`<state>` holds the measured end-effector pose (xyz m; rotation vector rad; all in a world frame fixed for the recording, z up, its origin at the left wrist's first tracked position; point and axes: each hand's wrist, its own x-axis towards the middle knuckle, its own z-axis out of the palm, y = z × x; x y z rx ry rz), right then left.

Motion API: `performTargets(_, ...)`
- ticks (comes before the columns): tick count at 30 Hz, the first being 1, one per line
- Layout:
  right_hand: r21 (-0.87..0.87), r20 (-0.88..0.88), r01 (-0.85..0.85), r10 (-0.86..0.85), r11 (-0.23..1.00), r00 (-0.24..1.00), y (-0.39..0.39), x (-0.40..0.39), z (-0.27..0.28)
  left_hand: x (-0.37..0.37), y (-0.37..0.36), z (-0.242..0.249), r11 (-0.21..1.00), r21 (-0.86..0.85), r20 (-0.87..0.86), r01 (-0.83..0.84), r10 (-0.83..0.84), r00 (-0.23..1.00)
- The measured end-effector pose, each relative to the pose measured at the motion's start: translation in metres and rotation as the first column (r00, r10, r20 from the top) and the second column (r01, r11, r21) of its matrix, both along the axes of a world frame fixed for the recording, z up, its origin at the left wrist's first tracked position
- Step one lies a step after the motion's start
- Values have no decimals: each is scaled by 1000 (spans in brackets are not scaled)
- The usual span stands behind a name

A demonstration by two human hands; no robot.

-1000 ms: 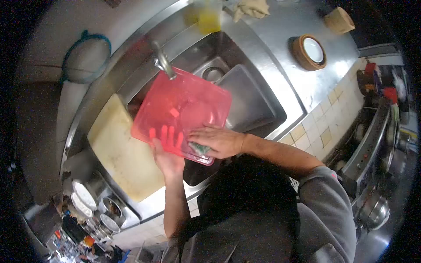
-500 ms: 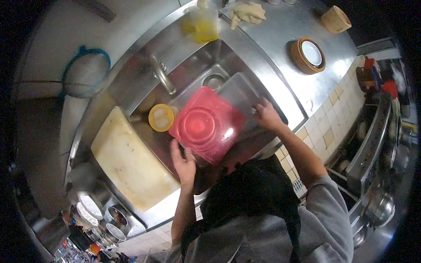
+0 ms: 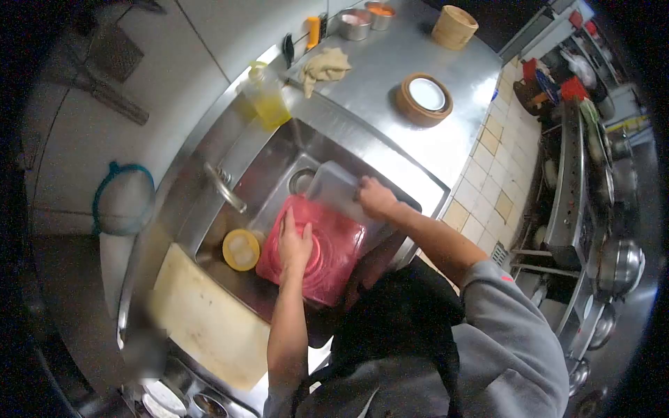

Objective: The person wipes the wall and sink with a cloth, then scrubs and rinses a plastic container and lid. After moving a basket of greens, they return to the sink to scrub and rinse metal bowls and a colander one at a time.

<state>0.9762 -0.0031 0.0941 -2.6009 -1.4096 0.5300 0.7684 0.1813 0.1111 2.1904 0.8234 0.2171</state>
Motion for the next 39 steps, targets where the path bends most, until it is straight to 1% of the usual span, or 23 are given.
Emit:
performTargets(3,25,-111,-107,109,994,988,1,-22,30,60,15,5,995,28,45,95,-96,994)
performTargets(5,102,-194,-95,114,990,974,-3,-45,33,90,22,3,972,6,-35,237,-237,971)
performTargets(7,107,-223,-77,100,991,970,-5,-66,57,111,30,-37,959,59,9,277,-278,961)
performTargets(9,90,-326,-35,63,995,943,-17,-63,56,123,40,-44,895,23,-109,445,-440,891)
performTargets(11,288,-304,-106,196,952,932,-36,-63,61,127,45,-13,886,8,-164,463,-456,875)
performTargets(14,398,-376,-12,175,917,910,-57,-57,102,115,49,44,920,180,76,347,-365,928)
performTargets(15,411,-408,111,73,905,910,-64,-57,113,109,44,63,915,267,215,301,-361,907)
performTargets(16,377,-566,325,-63,867,822,-71,-59,128,104,40,80,915,310,364,258,-365,857)
performTargets(17,427,-581,362,-56,829,812,-76,-55,133,94,36,94,912,351,500,212,-374,781)
performTargets(19,413,-668,525,-145,744,730,-81,-53,142,70,29,116,926,341,538,160,-332,775)
performTargets(21,445,-597,432,-100,785,796,-72,-48,156,43,21,140,936,331,584,118,-302,754)
performTargets(22,410,-593,422,-115,809,797,-66,-47,158,26,14,152,969,241,592,48,-186,784)
performTargets(24,538,-484,290,9,791,875,-45,-45,154,-11,0,171,995,73,575,-68,14,818)
performTargets(25,550,-449,254,25,796,893,-32,-45,155,-28,-6,173,993,81,569,-83,22,822)
performTargets(27,601,-449,286,19,747,893,-5,-51,146,-57,-21,177,935,-146,516,-323,351,781)
performTargets(29,615,-486,303,47,728,873,27,-58,146,-80,-34,168,662,-674,394,-328,698,598)
performTargets(30,601,-548,308,99,738,831,47,-68,151,-92,-35,164,517,-806,284,-288,765,578)
performTargets(32,652,-287,-54,312,756,906,72,-85,136,-104,-35,155,454,-833,237,-316,809,538)
performTargets(33,655,-292,-57,321,754,901,80,-99,127,-110,-34,150,389,-862,190,-325,843,504)
performTargets(35,572,-228,-309,509,760,830,83,-130,110,-123,-24,126,354,-876,186,-328,875,446)
performTargets(36,570,-224,-312,510,760,831,83,-144,103,-126,-19,115,324,-892,187,-316,899,395)
performTargets(38,607,-30,-499,646,618,763,84,-166,93,-129,-17,104,252,-921,139,-296,924,355)
performTargets(39,602,-31,-497,640,625,768,88,-173,94,-130,-16,98,176,-943,81,-281,944,318)
